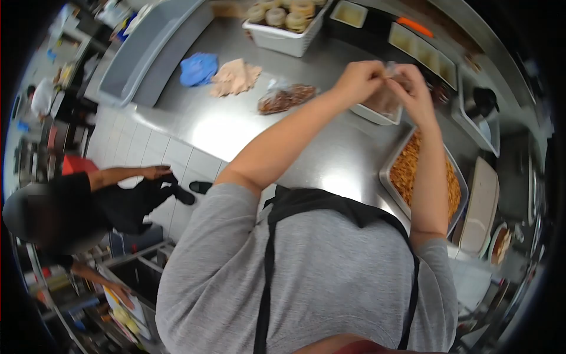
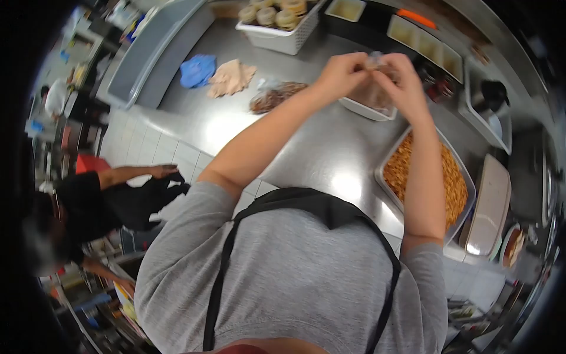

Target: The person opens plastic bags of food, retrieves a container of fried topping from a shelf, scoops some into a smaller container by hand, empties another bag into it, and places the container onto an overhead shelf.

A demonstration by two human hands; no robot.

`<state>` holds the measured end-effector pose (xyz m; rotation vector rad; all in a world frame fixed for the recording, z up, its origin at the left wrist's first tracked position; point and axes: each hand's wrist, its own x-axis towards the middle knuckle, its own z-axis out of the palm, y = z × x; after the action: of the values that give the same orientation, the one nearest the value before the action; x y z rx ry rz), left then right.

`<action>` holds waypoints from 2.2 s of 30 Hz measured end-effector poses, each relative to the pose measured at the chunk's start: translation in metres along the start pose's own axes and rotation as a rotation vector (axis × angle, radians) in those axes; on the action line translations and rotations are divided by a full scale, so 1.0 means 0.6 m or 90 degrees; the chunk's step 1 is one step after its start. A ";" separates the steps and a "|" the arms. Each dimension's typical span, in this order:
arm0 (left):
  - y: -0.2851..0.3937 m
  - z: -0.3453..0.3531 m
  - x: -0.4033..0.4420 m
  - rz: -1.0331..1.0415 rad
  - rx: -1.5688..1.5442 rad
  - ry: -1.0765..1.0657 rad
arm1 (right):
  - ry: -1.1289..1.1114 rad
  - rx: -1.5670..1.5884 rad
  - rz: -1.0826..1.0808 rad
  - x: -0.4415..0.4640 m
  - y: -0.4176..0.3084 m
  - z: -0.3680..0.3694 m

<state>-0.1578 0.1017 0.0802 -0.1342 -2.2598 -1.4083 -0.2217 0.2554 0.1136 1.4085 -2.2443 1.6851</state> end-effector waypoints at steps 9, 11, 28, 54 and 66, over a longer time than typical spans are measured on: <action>0.024 -0.022 0.000 0.177 0.052 0.245 | 0.107 0.029 0.065 0.012 0.053 -0.045; 0.035 -0.042 -0.005 0.180 0.046 0.269 | 0.095 0.081 0.104 0.015 0.019 -0.030; 0.016 0.006 0.012 0.118 0.024 0.245 | -0.092 0.039 0.148 0.004 0.052 -0.008; -0.055 0.008 0.026 0.003 -0.066 -0.081 | 0.032 -0.068 0.277 -0.018 0.093 0.005; -0.067 -0.004 -0.012 -0.120 0.065 -0.017 | -0.102 -0.254 0.349 -0.036 0.072 -0.031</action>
<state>-0.1635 0.0818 0.0449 0.0958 -2.4144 -1.3860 -0.2456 0.2846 0.0780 0.9198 -3.0396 1.1160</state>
